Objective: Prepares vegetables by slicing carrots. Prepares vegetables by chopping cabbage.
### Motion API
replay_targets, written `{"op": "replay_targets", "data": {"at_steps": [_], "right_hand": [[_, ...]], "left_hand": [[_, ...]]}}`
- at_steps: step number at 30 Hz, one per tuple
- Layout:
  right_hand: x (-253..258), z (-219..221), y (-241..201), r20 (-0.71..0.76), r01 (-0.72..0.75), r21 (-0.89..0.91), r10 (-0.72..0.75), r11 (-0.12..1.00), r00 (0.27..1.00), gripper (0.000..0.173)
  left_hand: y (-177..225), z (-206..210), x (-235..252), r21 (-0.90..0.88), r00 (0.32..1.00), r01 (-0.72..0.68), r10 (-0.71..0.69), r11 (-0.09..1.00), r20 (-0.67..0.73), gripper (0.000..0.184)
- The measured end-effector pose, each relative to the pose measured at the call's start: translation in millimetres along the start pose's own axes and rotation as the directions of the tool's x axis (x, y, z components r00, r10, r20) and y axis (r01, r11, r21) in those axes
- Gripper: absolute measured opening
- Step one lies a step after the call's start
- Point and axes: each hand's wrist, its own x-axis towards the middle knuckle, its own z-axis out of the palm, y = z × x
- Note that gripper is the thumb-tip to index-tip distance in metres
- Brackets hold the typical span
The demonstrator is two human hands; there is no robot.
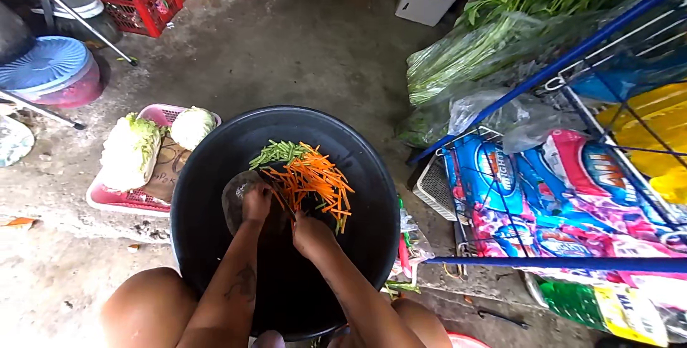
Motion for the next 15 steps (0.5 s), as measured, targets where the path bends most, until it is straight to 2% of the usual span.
{"op": "replay_targets", "data": {"at_steps": [8, 15], "right_hand": [[-3, 4, 2, 0.033, -0.045, -0.018, 0.046, 0.999, 0.998, 0.046], [-57, 26, 47, 0.200, -0.120, 0.005, 0.117, 0.993, 0.973, 0.046]], "left_hand": [[-1, 2, 2, 0.036, 1.000, 0.005, -0.006, 0.999, 0.024, 0.026], [4, -1, 1, 0.054, 0.998, 0.018, -0.021, 0.998, 0.051, 0.027]]}}
